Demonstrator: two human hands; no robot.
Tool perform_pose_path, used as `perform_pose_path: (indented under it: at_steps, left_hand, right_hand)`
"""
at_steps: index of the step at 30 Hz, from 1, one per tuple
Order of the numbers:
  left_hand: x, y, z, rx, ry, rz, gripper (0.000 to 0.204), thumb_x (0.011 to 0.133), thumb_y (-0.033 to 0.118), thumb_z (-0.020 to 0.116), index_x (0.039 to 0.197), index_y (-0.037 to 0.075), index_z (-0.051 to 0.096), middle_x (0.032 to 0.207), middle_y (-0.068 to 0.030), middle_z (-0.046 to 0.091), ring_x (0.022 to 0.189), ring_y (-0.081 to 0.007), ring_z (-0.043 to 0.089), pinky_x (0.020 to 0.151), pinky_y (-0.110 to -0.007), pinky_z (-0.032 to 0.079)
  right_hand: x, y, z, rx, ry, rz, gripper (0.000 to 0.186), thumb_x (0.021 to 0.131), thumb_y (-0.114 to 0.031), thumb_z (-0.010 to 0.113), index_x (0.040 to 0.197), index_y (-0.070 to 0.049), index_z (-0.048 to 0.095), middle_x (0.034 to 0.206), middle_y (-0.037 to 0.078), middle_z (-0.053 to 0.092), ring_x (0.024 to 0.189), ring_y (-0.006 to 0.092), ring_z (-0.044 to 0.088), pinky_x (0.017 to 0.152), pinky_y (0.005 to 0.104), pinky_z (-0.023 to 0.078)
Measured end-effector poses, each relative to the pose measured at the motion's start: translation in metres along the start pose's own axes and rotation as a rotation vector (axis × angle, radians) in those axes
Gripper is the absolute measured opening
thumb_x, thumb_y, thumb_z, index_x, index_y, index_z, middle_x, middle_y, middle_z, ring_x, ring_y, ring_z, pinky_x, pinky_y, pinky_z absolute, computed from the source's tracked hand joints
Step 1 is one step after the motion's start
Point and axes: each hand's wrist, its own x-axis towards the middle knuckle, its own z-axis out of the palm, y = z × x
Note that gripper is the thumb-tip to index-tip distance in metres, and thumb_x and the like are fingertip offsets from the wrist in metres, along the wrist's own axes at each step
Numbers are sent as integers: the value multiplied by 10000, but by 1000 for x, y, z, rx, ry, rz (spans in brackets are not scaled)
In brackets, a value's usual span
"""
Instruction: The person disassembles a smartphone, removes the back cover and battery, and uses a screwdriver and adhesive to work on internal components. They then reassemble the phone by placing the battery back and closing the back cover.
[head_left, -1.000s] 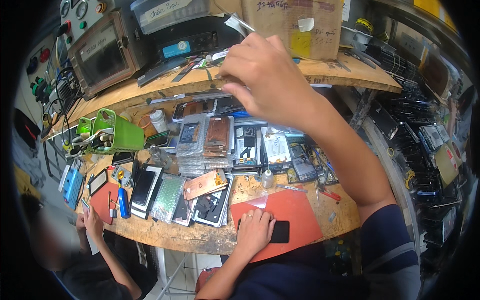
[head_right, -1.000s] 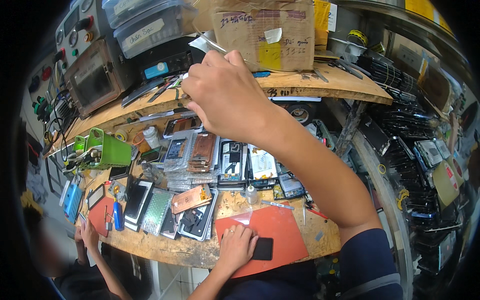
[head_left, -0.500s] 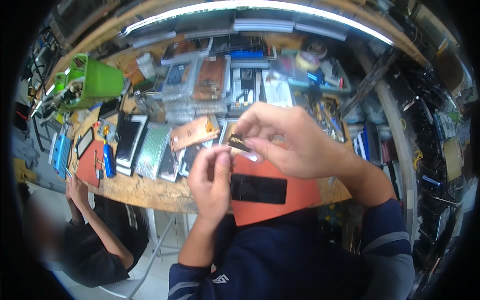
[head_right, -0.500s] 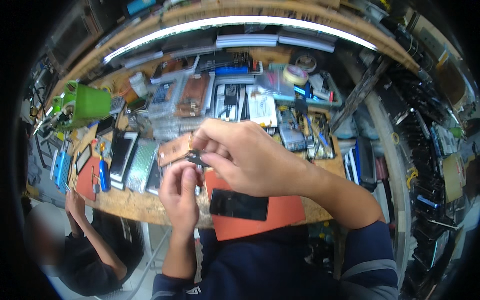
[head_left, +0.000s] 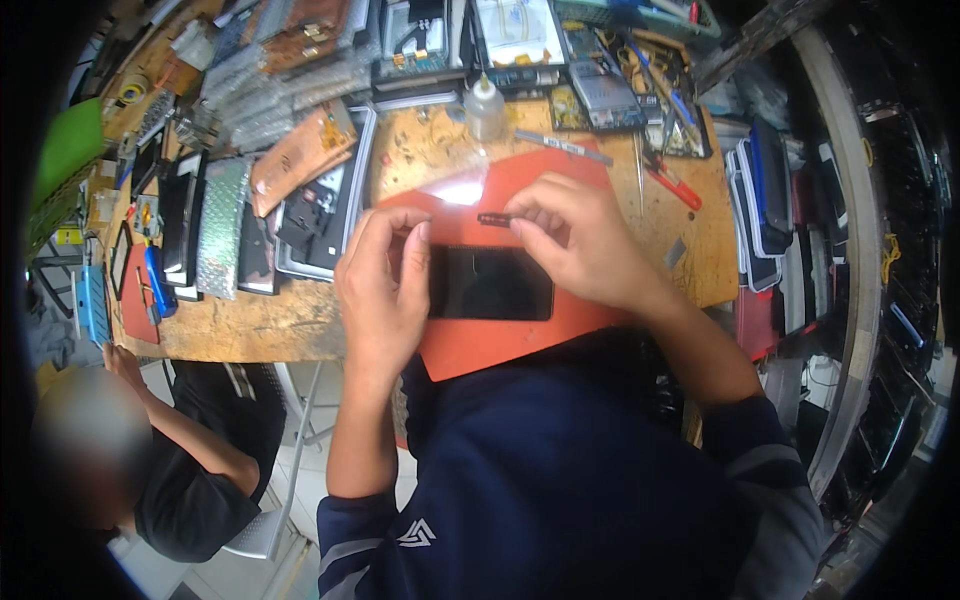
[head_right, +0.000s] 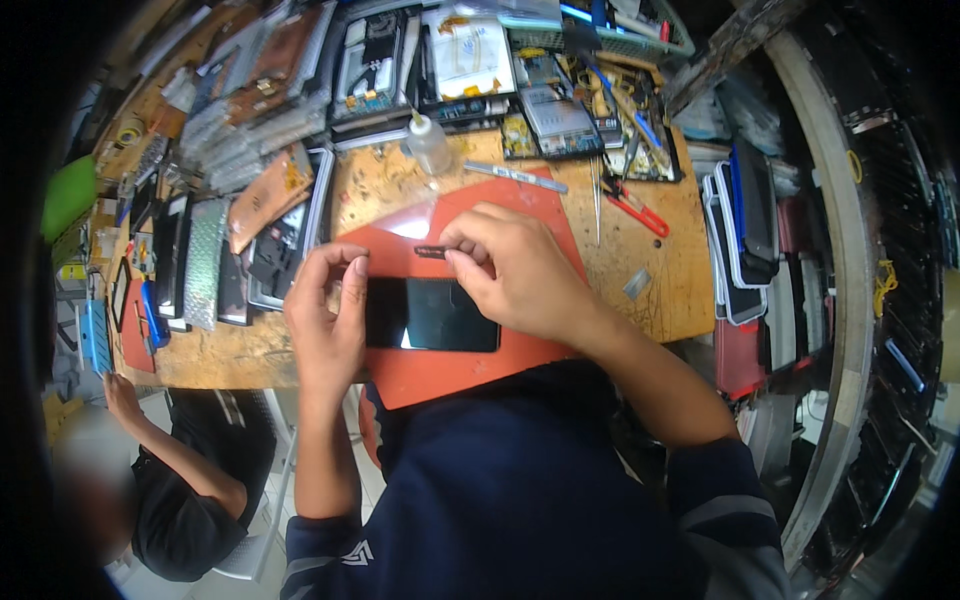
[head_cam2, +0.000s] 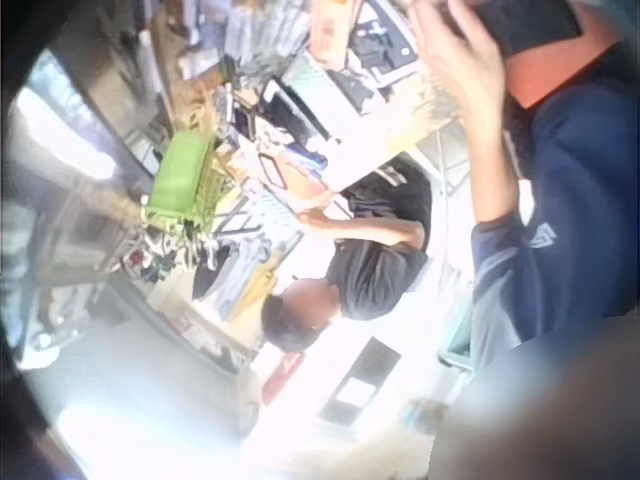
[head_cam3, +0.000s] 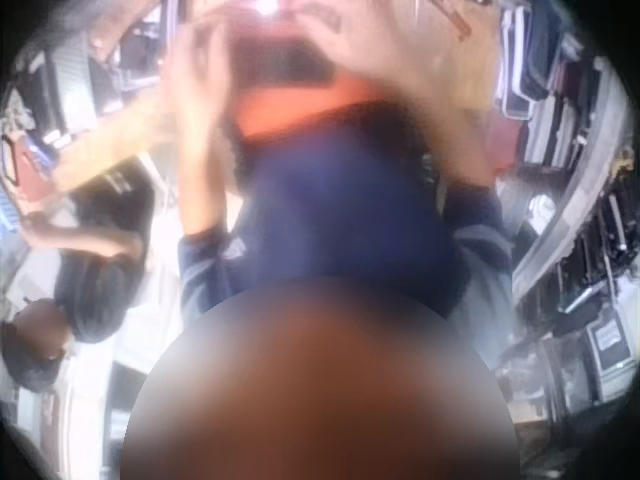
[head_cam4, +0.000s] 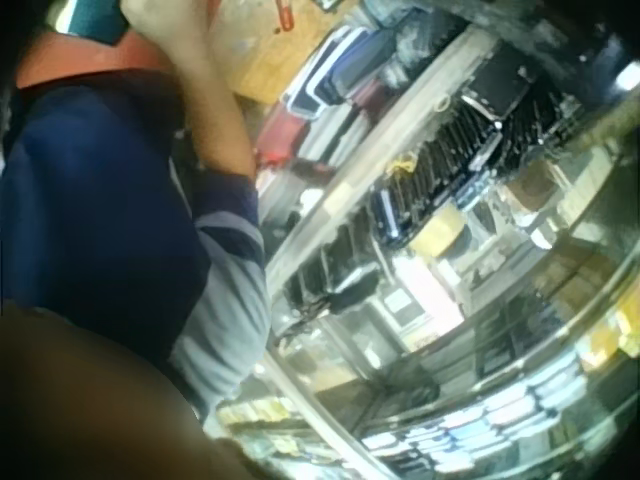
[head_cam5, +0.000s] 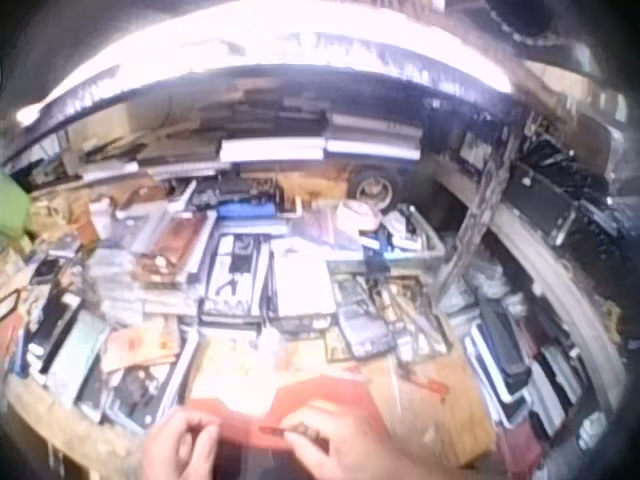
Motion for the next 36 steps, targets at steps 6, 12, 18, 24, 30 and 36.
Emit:
perform_pose_path:
  at_steps: [6,12,18,24,30,36]
  left_hand:
    - [-20,-6,-8,246,-435,251,1001,707,251,1002,1548,53,496,1391,-181,621,1329,-403,558,1166,-540,364]
    - [-37,3,4,141,-325,183,913,752,203,976,1526,53,518,1338,-149,655,1282,-378,579,1129,-509,380]
    - [-13,-3,16,185,-262,260,284,919,75,803,1189,33,730,1066,-120,713,1043,-350,639,969,-440,448]
    - [-6,-2,25,132,-246,340,119,899,-66,750,1002,-16,719,974,-152,698,930,-349,645,842,-426,509]
    - [-9,-3,25,140,-219,377,140,882,-86,754,995,-12,718,960,-157,690,917,-357,651,832,-429,523]
    - [-14,-2,25,218,-210,419,197,854,-90,766,1030,-8,736,988,-151,704,969,-361,680,865,-446,549]
  right_hand:
    - [-18,14,10,-184,0,-109,127,933,-41,737,1056,-42,708,987,139,653,948,371,666,847,489,537]
    - [-23,15,7,-282,-59,-198,145,926,-69,731,1063,-51,688,1007,132,644,951,362,654,871,482,505]
    - [-24,18,8,-311,-58,-243,161,915,-82,738,1067,-50,694,1017,127,637,944,349,641,865,466,496]
    - [-28,23,10,-293,-8,-280,198,895,-73,754,1087,-44,715,1015,116,636,939,331,636,862,455,493]
    - [-29,26,14,-306,2,-298,197,893,-74,757,1083,-39,721,1014,105,637,949,315,633,867,442,487]
    - [-33,23,14,-365,14,-327,195,878,-87,749,1064,-40,715,995,94,618,939,309,622,848,433,487]
